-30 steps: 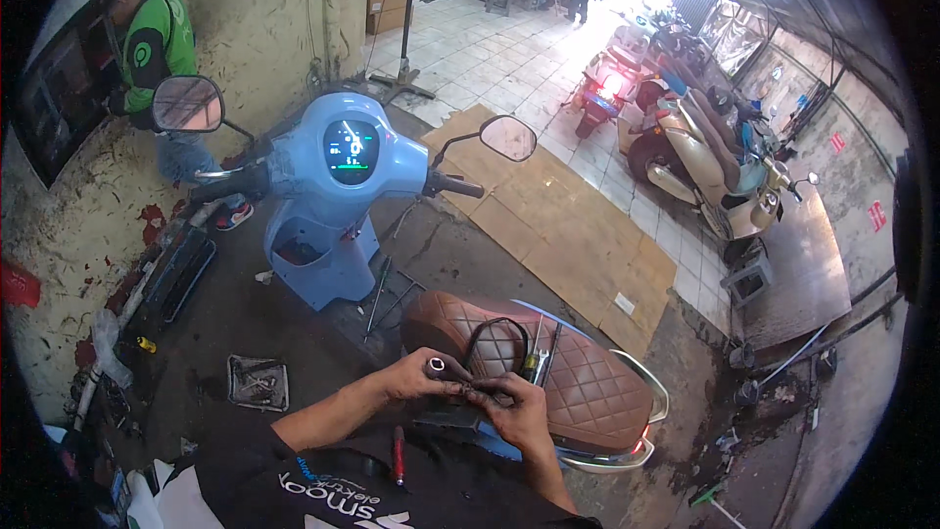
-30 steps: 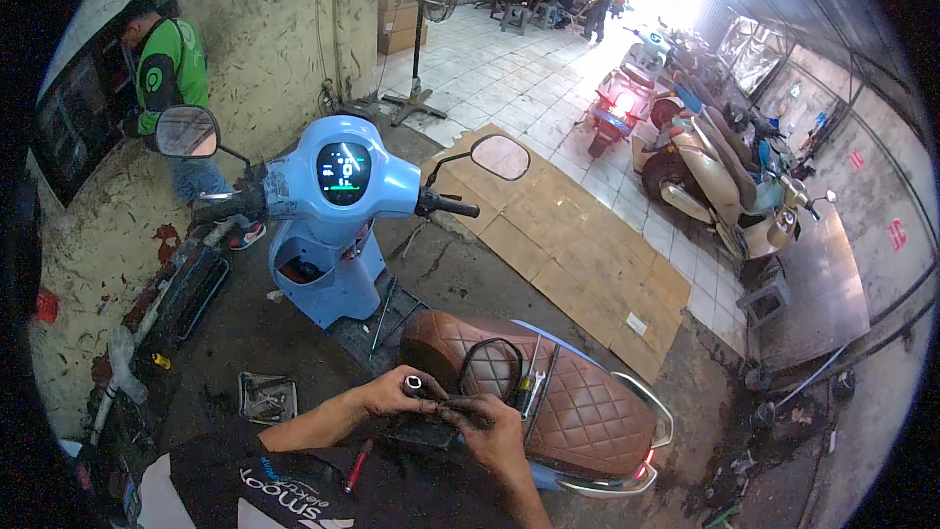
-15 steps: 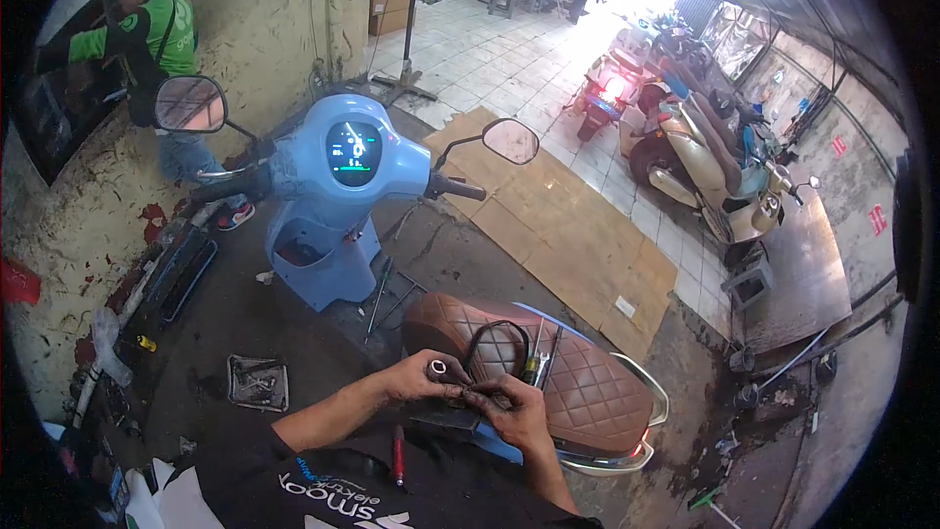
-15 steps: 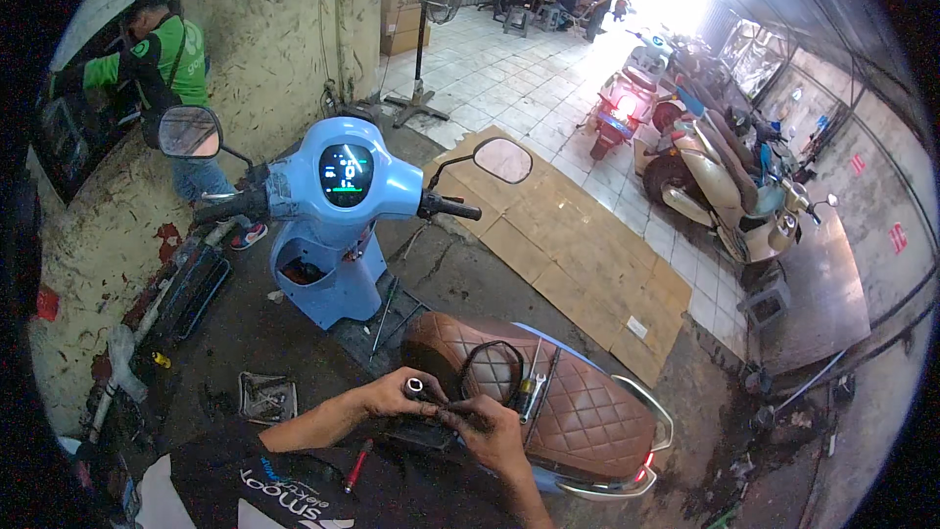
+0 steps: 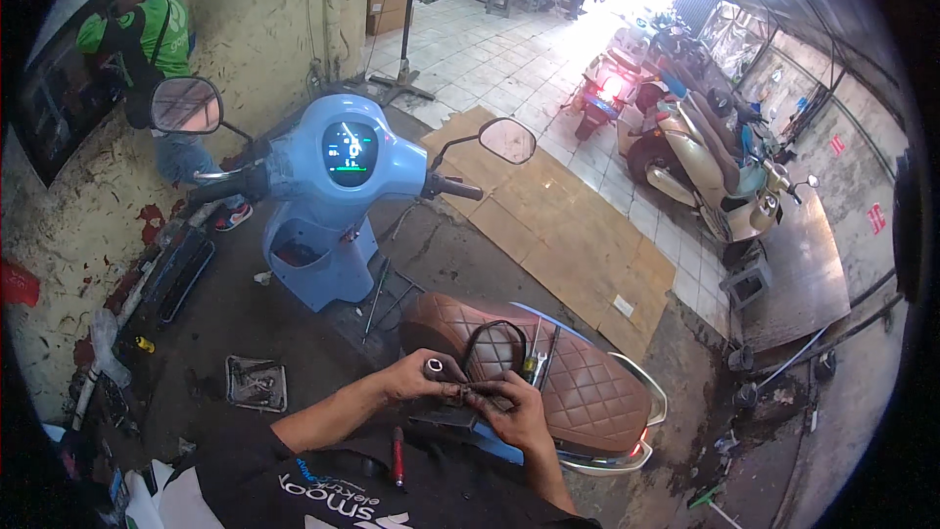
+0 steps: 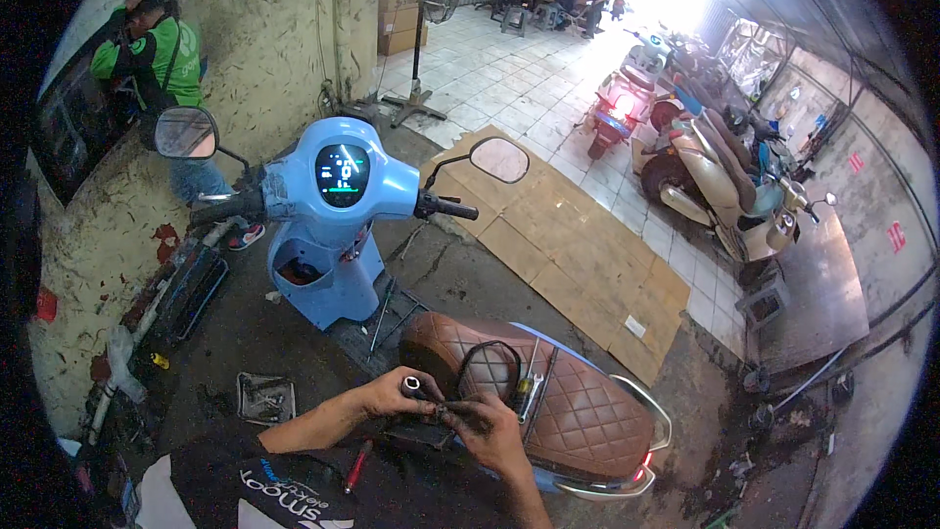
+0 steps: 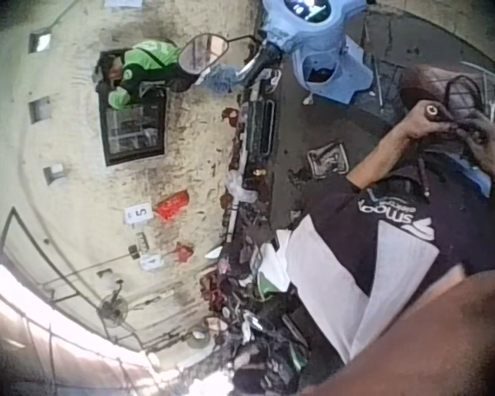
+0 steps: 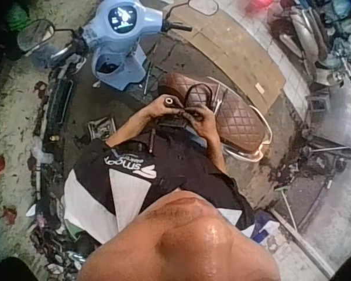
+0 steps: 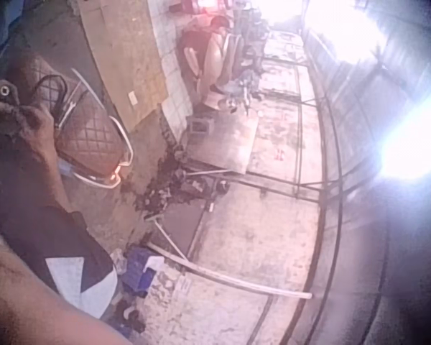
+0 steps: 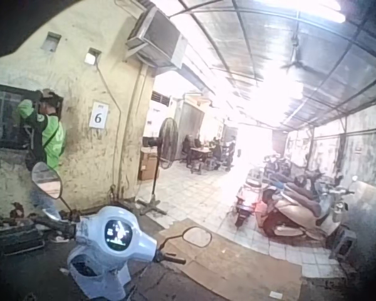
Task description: The person removes parts from a blue scooter, places them on the seat, then uses a screwdriver to remove the front handlebar casing and handle internal wires.
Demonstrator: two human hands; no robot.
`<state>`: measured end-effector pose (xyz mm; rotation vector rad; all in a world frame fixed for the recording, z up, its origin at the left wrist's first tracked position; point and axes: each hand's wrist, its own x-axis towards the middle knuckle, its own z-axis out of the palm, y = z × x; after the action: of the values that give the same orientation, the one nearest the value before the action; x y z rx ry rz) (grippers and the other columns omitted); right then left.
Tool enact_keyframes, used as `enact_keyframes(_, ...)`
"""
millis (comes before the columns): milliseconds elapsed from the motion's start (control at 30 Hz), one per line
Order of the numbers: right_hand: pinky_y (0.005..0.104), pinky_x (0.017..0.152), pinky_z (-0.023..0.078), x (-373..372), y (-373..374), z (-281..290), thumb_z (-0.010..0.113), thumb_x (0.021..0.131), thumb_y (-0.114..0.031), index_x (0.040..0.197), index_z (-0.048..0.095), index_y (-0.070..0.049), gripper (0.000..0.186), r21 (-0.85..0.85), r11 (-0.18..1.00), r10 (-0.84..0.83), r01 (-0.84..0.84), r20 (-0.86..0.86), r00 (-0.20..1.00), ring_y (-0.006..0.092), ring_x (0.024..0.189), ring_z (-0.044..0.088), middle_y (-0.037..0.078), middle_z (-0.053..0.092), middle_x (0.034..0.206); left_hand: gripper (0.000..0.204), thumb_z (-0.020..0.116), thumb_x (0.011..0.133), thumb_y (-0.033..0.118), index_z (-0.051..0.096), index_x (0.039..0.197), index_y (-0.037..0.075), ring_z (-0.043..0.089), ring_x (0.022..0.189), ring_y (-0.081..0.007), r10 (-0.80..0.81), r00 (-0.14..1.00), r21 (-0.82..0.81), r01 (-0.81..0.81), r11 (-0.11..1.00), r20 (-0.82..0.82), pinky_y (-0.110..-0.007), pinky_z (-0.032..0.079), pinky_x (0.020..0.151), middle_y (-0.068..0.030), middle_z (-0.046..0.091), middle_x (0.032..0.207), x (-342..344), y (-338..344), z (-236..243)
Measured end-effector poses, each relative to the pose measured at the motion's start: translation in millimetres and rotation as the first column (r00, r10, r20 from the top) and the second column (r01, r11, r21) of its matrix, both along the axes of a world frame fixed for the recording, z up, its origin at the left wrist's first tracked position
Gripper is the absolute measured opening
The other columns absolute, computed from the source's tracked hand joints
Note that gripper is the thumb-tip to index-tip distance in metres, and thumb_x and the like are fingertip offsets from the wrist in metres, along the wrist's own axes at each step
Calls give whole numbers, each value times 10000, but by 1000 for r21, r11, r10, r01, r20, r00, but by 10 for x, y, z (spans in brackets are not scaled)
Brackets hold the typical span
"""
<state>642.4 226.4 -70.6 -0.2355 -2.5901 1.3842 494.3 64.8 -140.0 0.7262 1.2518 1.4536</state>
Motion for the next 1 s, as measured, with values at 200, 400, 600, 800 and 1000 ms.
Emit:
enact_keyframes(200, 323, 656, 505, -14, 24, -10, 744, 770, -190, 882, 689, -16, 214, 81, 997, 10, -10, 0, 1000, 252, 734, 635, 118, 624, 849, 274, 739, 792, 150, 649, 1008, 9, 613, 835, -104, -10, 999, -23, 9, 1000, -31, -256, 494, 768, -36, 665, 890, 26, 13, 13)
enact_keyframes(400, 330, 630, 484, -56, -27, -33, 737, 779, -191, 880, 663, -6, 224, -79, 995, -56, 56, -7, 998, 256, 715, 610, 121, 597, 805, 275, 736, 795, 145, 646, 1013, 5, 609, 827, -102, 39, 998, -1, -39, 999, -44, -255, 492, 764, -38, 664, 887, 17, 19, 10)
enact_keyframes(600, 322, 634, 482, -94, -24, -65, 717, 795, -168, 879, 643, -7, 197, 121, 992, -13, 25, -98, 995, 246, 725, 613, 123, 594, 805, 238, 726, 790, 112, 651, 992, 10, 615, 856, -117, 1, 1000, -21, -1, 1000, -31, -267, 494, 789, -46, 668, 914, -5, 19, 11)
enact_keyframes(800, 329, 651, 483, -55, -33, 18, 706, 798, -167, 890, 643, -4, 198, 18, 1000, 5, -4, -55, 998, 267, 741, 611, 135, 586, 805, 234, 718, 798, 106, 648, 993, -1, 621, 854, -121, 20, 998, 14, -21, 1000, 64, -274, 502, 781, -51, 671, 911, 29, 28, 61)
enact_keyframes(1000, 340, 641, 465, -74, -41, -61, 712, 780, -133, 867, 644, -8, 166, -32, 999, -24, 20, -140, 990, 271, 723, 590, 142, 575, 793, 187, 710, 795, 78, 648, 957, 10, 620, 803, -120, -31, 998, -55, 34, 998, 49, -271, 508, 730, -45, 665, 860, 18, 18, 116)
